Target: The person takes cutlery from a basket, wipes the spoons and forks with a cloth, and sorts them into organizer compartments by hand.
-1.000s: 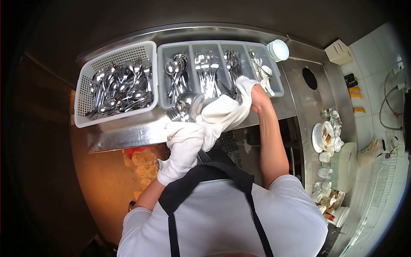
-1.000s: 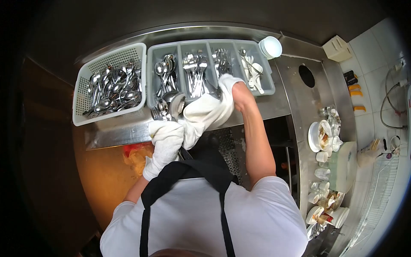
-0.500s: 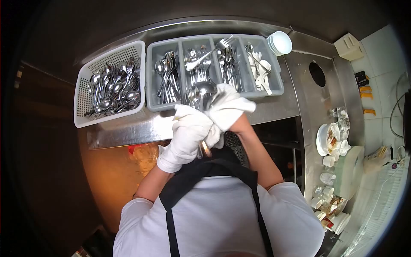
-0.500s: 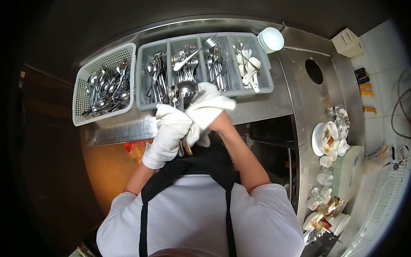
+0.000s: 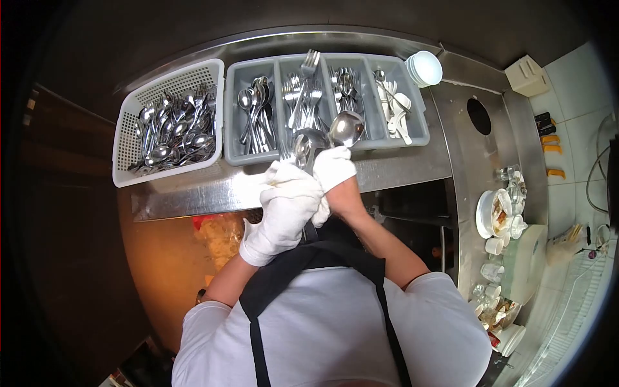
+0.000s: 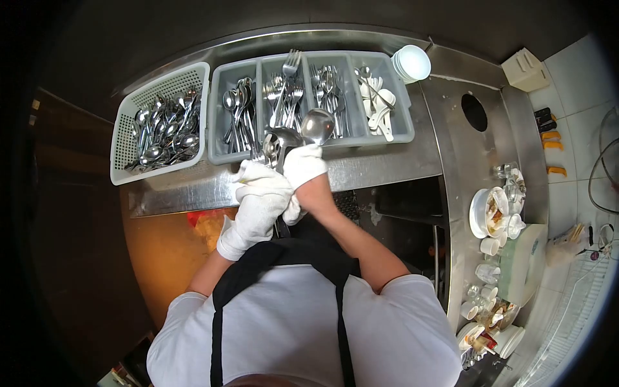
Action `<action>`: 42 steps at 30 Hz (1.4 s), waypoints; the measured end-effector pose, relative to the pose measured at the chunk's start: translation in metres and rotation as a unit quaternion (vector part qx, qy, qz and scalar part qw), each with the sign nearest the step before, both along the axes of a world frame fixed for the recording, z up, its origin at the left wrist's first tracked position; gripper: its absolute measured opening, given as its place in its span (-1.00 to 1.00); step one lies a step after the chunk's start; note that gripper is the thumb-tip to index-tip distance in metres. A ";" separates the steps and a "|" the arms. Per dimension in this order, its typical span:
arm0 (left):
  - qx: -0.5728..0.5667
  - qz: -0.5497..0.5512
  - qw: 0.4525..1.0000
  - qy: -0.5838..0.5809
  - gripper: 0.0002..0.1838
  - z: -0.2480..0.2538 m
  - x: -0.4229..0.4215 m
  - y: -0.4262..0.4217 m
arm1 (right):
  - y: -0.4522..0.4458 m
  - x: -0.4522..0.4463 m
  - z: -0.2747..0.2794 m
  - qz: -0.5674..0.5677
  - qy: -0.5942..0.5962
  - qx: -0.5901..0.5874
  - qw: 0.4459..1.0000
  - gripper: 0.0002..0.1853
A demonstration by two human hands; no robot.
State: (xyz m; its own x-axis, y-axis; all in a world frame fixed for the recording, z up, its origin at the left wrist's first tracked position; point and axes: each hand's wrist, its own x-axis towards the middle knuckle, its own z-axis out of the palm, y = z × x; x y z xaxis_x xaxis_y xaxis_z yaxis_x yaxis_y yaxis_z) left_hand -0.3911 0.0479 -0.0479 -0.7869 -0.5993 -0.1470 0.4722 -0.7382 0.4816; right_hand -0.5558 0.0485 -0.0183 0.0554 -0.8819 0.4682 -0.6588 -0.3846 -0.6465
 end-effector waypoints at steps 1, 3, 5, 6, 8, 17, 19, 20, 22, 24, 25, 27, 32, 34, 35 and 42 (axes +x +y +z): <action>0.101 -0.003 0.995 -0.007 -0.71 0.010 -0.004 0.000 | -0.006 -0.008 -0.001 -0.032 0.032 0.024 0.999 -0.82; 0.109 0.000 0.993 -0.041 -0.77 0.015 -0.008 0.002 | -0.005 -0.010 0.015 -0.092 -0.365 0.198 0.905 -0.81; -0.077 0.016 0.993 -0.090 -0.80 0.012 -0.008 0.004 | -0.003 -0.004 -0.004 -0.114 -0.293 0.094 0.945 -0.83; -0.173 0.054 0.972 -0.151 -0.80 0.025 -0.009 0.005 | 0.006 0.000 -0.002 -0.066 -0.280 0.116 0.951 -0.82; -0.342 0.134 0.878 -0.307 -0.80 0.052 -0.011 0.006 | 0.010 -0.006 0.001 -0.024 -0.116 0.098 0.988 -0.78; -0.436 0.152 0.856 -0.232 -0.88 0.038 -0.006 0.010 | -0.041 -0.076 0.045 -0.057 -0.337 0.276 0.898 -0.67; -0.638 0.197 0.675 -0.314 -0.82 0.048 -0.002 0.000 | -0.042 -0.090 0.048 -0.046 -0.284 0.292 0.912 -0.67; -0.660 0.206 0.644 -0.326 -0.81 0.059 -0.002 0.002 | -0.044 -0.094 0.048 -0.041 -0.258 0.302 0.917 -0.68; -0.630 0.230 0.662 -0.335 -0.81 0.074 -0.007 0.009 | -0.060 -0.096 0.051 -0.088 -0.357 0.361 0.857 -0.63; -0.536 0.188 0.776 -0.274 -0.86 0.089 -0.008 0.010 | -0.069 -0.098 0.047 -0.129 -0.436 0.353 0.818 -0.63; -0.492 0.133 0.834 -0.212 -0.87 0.100 -0.006 0.004 | -0.065 -0.100 0.037 -0.154 -0.398 0.277 0.861 -0.63; -0.338 0.145 0.908 -0.203 -0.80 0.033 -0.006 0.010 | -0.043 -0.101 0.013 -0.153 -0.394 0.154 0.893 -0.64; -0.396 0.234 0.830 -0.314 -0.80 0.079 0.020 0.010 | 0.026 -0.027 0.058 0.118 -0.110 0.203 0.966 -0.72; -0.504 0.285 0.700 -0.419 -0.77 0.074 0.037 0.006 | 0.017 -0.012 0.089 0.223 0.126 0.191 0.948 -0.70; -0.552 0.308 0.622 -0.463 -0.74 0.074 0.043 0.005 | 0.005 -0.009 0.117 0.192 0.219 0.301 0.908 -0.70; -0.315 0.220 0.867 -0.317 -0.78 0.102 0.063 0.019 | -0.163 0.025 0.023 -0.159 0.191 0.316 0.916 -0.68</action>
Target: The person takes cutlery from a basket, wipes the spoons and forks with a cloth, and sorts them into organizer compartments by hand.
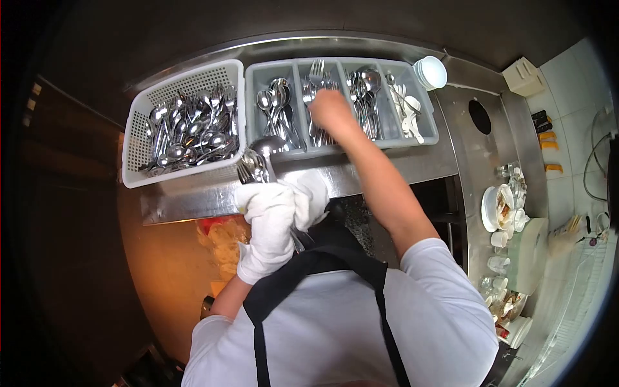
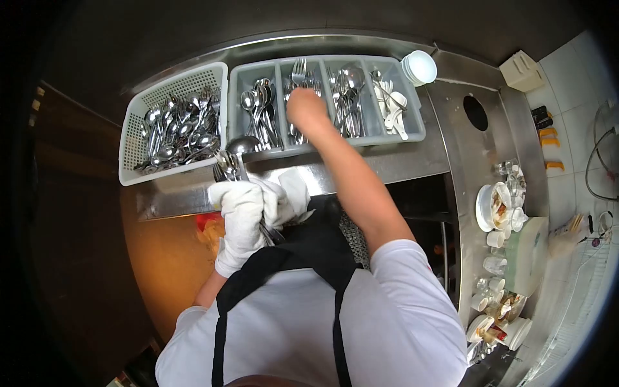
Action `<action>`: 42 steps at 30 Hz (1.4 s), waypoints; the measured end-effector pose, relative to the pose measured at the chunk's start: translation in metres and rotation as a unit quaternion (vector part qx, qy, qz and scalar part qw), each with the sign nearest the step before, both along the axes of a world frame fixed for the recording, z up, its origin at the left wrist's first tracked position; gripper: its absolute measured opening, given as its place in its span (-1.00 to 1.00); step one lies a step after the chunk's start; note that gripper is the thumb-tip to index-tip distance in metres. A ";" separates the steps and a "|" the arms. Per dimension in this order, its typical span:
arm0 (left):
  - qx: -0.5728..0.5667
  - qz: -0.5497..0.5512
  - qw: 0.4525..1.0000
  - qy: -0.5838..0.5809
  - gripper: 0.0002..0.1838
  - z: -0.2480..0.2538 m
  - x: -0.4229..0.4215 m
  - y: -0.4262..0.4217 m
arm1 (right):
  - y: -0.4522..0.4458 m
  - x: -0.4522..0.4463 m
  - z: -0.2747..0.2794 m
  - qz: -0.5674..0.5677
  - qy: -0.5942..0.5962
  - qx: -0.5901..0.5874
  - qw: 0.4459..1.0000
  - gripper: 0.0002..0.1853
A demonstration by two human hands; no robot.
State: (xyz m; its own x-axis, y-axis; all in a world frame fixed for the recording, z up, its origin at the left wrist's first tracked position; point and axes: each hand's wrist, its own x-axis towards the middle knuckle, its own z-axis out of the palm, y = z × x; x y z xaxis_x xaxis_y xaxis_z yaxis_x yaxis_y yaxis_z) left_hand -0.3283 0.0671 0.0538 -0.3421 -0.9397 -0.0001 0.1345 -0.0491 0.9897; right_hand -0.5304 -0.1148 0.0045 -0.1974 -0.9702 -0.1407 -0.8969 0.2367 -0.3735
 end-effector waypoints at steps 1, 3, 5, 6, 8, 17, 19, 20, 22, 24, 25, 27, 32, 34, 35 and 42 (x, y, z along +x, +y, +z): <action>-0.019 -0.015 0.999 -0.038 -0.80 0.004 0.003 0.000 | -0.009 0.008 -0.014 -0.016 0.001 0.032 0.999 -0.72; -0.005 -0.056 0.998 0.001 -0.78 0.022 0.007 0.003 | -0.011 0.012 -0.025 -0.039 -0.008 0.011 0.999 -0.73; -0.031 -0.071 0.995 0.057 -0.75 0.020 0.012 0.003 | -0.008 0.012 -0.030 -0.028 0.021 -0.018 0.999 -0.68; -0.009 -0.071 0.994 0.082 -0.75 0.020 0.013 0.005 | -0.002 0.010 -0.030 -0.028 0.027 -0.028 0.999 -0.69; 0.010 -0.068 0.993 0.098 -0.75 0.022 0.011 0.005 | 0.004 0.006 -0.026 -0.026 0.041 -0.053 0.997 -0.70; 0.061 -0.103 0.988 0.095 -0.77 -0.007 -0.006 0.010 | 0.002 0.000 -0.045 -0.093 -0.034 -0.100 0.990 -0.71; 0.070 -0.088 0.991 0.077 -0.75 -0.007 -0.008 0.013 | 0.018 -0.002 -0.023 -0.078 -0.078 -0.131 0.985 -0.70; 0.071 -0.076 0.992 0.066 -0.76 -0.013 -0.006 0.015 | 0.025 -0.003 -0.012 -0.070 -0.100 -0.145 0.982 -0.70; 0.097 -0.056 0.991 0.073 -0.77 -0.016 -0.009 0.017 | 0.032 -0.011 -0.001 -0.094 -0.109 -0.194 0.970 -0.70; 0.145 -0.045 0.983 0.105 -0.76 -0.011 -0.010 0.015 | 0.036 -0.027 0.014 -0.122 -0.099 -0.214 0.964 -0.70; 0.099 -0.058 0.988 0.104 -0.76 -0.008 -0.010 0.013 | 0.036 -0.038 0.015 -0.127 -0.081 -0.210 0.966 -0.69; 0.020 -0.058 0.998 0.000 -0.77 0.000 -0.016 0.013 | 0.029 -0.062 -0.009 -0.144 -0.058 -0.181 0.971 -0.68; 0.013 -0.126 0.989 0.078 -0.68 0.001 -0.021 0.008 | 0.055 -0.083 -0.012 -0.166 -0.027 -0.052 0.984 -0.70; 0.058 -0.128 0.988 0.063 -0.65 0.013 -0.027 0.013 | 0.051 -0.101 -0.028 -0.139 -0.036 -0.071 0.987 -0.68; 0.072 -0.131 0.987 0.058 -0.63 0.013 -0.029 0.014 | 0.046 -0.110 -0.039 -0.121 -0.046 -0.104 0.986 -0.66; 0.084 -0.159 0.976 0.126 -0.68 0.016 -0.032 0.011 | 0.052 -0.111 -0.043 -0.050 -0.066 -0.393 0.916 -0.79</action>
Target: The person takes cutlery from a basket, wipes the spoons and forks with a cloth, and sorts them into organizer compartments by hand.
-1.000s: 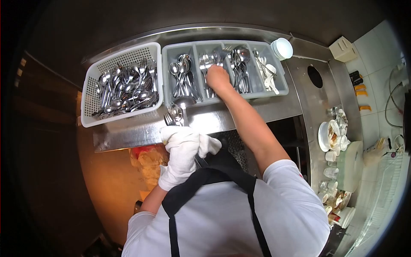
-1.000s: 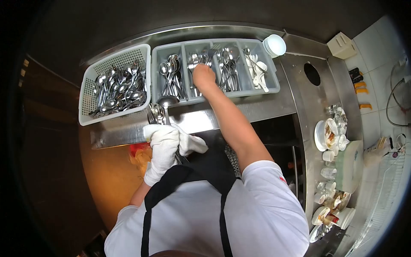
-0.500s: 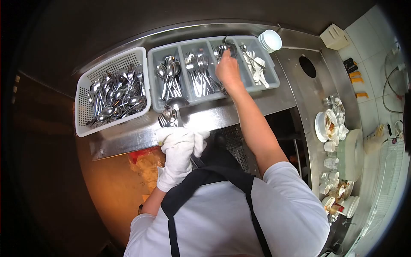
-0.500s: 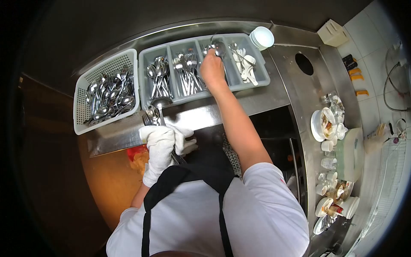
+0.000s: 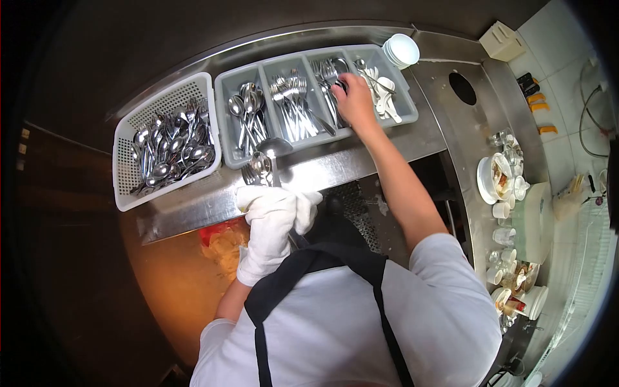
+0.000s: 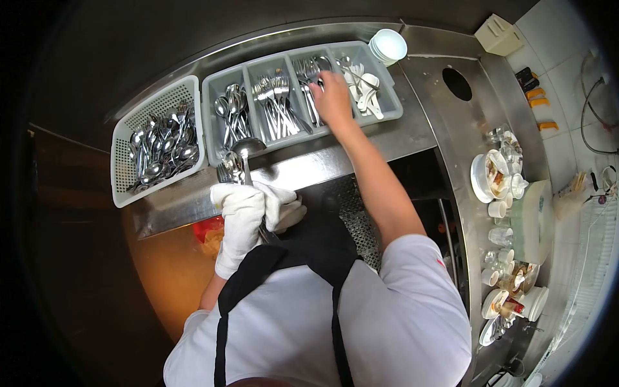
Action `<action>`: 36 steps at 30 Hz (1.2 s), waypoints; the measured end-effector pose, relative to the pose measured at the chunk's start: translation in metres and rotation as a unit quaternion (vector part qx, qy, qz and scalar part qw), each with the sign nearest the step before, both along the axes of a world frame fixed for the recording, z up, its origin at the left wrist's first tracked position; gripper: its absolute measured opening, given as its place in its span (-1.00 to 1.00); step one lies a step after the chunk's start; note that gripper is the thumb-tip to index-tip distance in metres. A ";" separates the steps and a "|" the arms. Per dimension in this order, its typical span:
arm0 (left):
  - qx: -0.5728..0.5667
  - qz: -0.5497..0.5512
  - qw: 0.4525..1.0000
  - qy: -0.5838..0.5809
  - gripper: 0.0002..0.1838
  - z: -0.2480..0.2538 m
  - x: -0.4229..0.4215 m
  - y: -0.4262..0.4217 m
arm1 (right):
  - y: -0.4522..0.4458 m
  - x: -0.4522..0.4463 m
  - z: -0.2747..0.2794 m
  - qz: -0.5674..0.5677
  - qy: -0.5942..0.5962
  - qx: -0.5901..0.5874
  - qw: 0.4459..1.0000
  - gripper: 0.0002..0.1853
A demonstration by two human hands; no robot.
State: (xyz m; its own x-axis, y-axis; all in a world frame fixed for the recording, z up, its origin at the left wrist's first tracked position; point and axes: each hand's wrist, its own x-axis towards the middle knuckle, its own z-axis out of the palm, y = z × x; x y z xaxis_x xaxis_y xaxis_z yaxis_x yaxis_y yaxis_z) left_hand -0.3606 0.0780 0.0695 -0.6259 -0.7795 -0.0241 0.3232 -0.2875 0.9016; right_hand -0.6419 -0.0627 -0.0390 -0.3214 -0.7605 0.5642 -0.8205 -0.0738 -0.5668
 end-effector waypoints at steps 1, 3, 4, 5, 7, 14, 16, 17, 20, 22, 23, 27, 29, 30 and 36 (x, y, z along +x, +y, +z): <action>0.007 0.000 0.999 -0.040 -0.68 0.016 0.002 -0.001 | 0.028 0.024 0.038 0.000 -0.072 0.037 0.997 -0.83; -0.014 0.007 0.996 -0.083 -0.81 0.026 0.016 -0.003 | 0.084 0.063 0.050 0.228 -0.410 0.136 0.873 -0.75; -0.047 0.015 0.995 -0.086 -0.91 0.026 0.027 -0.005 | 0.106 0.086 0.034 0.384 -0.464 0.083 0.794 -0.45; -0.079 0.024 0.993 -0.089 -0.87 0.026 0.038 -0.007 | 0.120 0.100 0.038 0.438 -0.425 0.133 0.781 -0.33; -0.103 0.107 0.983 -0.109 -0.79 0.011 0.069 -0.003 | 0.146 0.129 0.047 0.541 -0.325 0.222 0.743 -0.01; -0.513 0.341 0.732 -0.290 -0.66 0.093 0.085 -0.042 | 0.162 0.101 0.043 0.466 -0.232 0.256 0.815 -0.67; -0.642 0.373 0.600 -0.299 -0.63 0.111 0.078 -0.051 | 0.172 0.092 0.061 0.406 -0.409 0.267 0.772 -0.67; -0.682 0.391 0.539 -0.301 -0.62 0.117 0.076 -0.054 | 0.178 0.082 0.073 0.434 -0.442 0.245 0.746 -0.65; -0.707 0.391 0.505 -0.304 -0.65 0.132 0.085 -0.054 | 0.178 0.073 0.054 0.444 -0.110 0.274 0.846 -0.61; -0.708 0.407 0.498 -0.293 -0.65 0.132 0.096 -0.064 | 0.180 0.047 -0.004 0.410 -0.038 0.319 0.854 -0.58; -0.698 0.431 0.493 -0.289 -0.66 0.124 0.107 -0.074 | 0.182 0.039 0.011 0.399 -0.063 0.373 0.836 -0.59; -0.573 0.467 0.626 -0.248 -0.69 0.114 0.133 -0.083 | 0.201 -0.018 0.065 0.408 -0.421 0.334 0.738 -0.59; -0.485 0.471 0.726 -0.125 -0.72 0.110 0.128 -0.084 | 0.212 -0.040 0.052 0.373 -0.680 0.144 0.614 -0.56; -0.436 0.457 0.774 -0.050 -0.73 0.111 0.117 -0.079 | 0.209 -0.052 0.043 0.328 -0.744 0.082 0.576 -0.57; -0.133 0.396 0.908 -0.037 -0.76 0.095 0.068 -0.043 | 0.205 -0.043 0.024 0.163 -0.728 0.051 0.664 -0.61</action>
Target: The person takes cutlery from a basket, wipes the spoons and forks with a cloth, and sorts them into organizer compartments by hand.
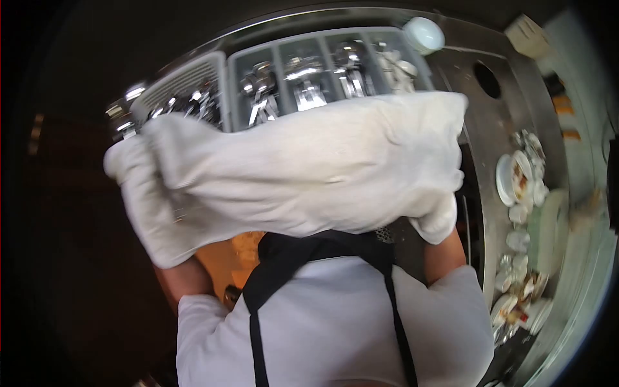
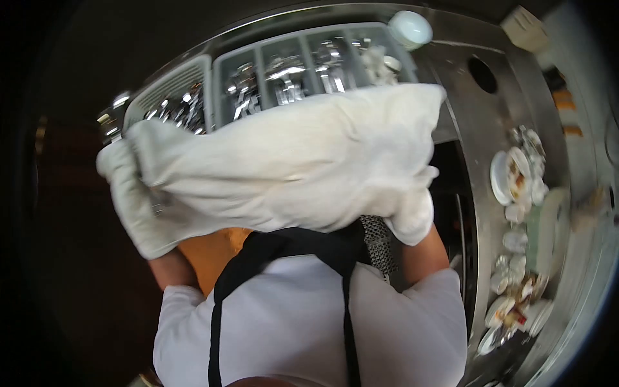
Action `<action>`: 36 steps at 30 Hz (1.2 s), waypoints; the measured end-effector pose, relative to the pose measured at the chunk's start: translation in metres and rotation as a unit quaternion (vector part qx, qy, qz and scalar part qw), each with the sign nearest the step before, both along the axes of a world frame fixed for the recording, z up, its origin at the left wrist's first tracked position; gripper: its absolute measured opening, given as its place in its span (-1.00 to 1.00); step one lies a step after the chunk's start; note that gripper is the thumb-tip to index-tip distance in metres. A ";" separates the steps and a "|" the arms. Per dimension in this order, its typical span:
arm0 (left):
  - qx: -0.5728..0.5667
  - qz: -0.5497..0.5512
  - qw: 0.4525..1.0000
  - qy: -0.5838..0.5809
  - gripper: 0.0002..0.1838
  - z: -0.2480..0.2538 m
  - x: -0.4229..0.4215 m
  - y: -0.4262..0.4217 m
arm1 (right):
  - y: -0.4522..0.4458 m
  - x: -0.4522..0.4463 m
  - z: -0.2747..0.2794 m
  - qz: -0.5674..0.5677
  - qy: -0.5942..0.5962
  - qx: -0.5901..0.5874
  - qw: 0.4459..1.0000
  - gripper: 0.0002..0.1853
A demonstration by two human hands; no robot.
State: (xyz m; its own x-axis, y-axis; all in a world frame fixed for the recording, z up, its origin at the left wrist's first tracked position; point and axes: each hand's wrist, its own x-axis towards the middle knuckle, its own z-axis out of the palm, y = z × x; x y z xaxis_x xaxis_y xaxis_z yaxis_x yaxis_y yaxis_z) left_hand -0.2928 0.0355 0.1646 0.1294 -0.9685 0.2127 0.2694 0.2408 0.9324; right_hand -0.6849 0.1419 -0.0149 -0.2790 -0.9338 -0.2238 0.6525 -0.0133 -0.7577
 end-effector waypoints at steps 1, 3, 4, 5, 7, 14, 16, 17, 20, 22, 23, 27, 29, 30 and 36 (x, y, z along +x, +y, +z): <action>0.015 -0.015 1.000 -0.011 -0.81 -0.017 0.000 -0.001 | -0.004 0.011 0.003 0.006 0.042 0.007 0.999 -0.61; 0.025 -0.058 0.996 -0.066 -0.88 -0.057 0.003 -0.002 | -0.015 0.042 0.008 0.025 0.165 0.008 0.986 -0.63; 0.023 -0.092 0.989 -0.112 -0.88 -0.071 0.001 -0.003 | -0.022 0.059 0.010 0.038 0.256 -0.003 0.966 -0.63; 0.020 -0.131 0.979 -0.156 -0.86 -0.081 -0.003 -0.003 | -0.027 0.076 0.013 0.047 0.375 -0.030 0.925 -0.64; -0.032 -0.183 0.956 -0.228 -0.79 -0.094 -0.018 0.002 | -0.034 0.105 0.033 0.072 0.686 -0.078 0.720 -0.65; -0.025 -0.219 0.951 -0.216 -0.94 -0.144 -0.040 0.006 | -0.086 0.160 0.075 0.049 0.534 -0.111 0.836 -0.81; 0.212 -0.322 0.922 0.024 -0.91 -0.137 -0.045 0.018 | -0.110 0.156 0.059 0.030 0.470 -0.193 0.861 -0.82; 0.224 -0.327 0.918 0.029 -0.88 -0.141 -0.046 0.023 | -0.122 0.150 0.048 0.047 0.491 -0.251 0.833 -0.84; 0.102 -0.305 0.946 -0.030 -0.81 -0.179 -0.062 0.024 | -0.115 0.159 0.046 -0.020 0.560 -0.259 0.787 -0.86; 0.209 -0.366 0.893 0.161 -0.73 -0.167 -0.072 0.025 | -0.113 0.157 0.045 0.058 0.379 -0.183 0.905 -0.92; 0.093 -0.421 0.842 0.324 -0.71 -0.200 -0.081 0.019 | -0.112 0.158 0.042 0.065 0.298 -0.153 0.940 -0.94; 0.056 -0.379 0.914 -0.132 -0.72 -0.141 -0.055 0.028 | -0.108 0.174 0.003 0.000 0.234 -0.118 0.965 -0.97; 0.122 -0.470 0.874 -0.019 -0.73 -0.151 -0.062 0.020 | -0.109 0.173 -0.009 -0.032 0.312 -0.137 0.940 -0.88; 0.131 -0.491 0.861 0.006 -0.74 -0.154 -0.066 0.018 | -0.108 0.166 -0.009 -0.050 0.345 -0.147 0.926 -0.83; 0.054 -0.516 0.836 0.180 -0.79 -0.174 -0.106 0.020 | -0.110 0.112 -0.019 -0.113 0.666 -0.177 0.716 -0.65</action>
State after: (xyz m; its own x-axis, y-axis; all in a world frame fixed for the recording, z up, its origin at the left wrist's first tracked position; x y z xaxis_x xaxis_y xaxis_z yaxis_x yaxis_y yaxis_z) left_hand -0.3986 0.0551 -0.0098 -0.7498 -0.6154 0.2431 0.5489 -0.3734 0.7478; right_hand -0.5728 0.0323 -0.0336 -0.1773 -0.7632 0.6213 -0.6950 -0.3499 -0.6281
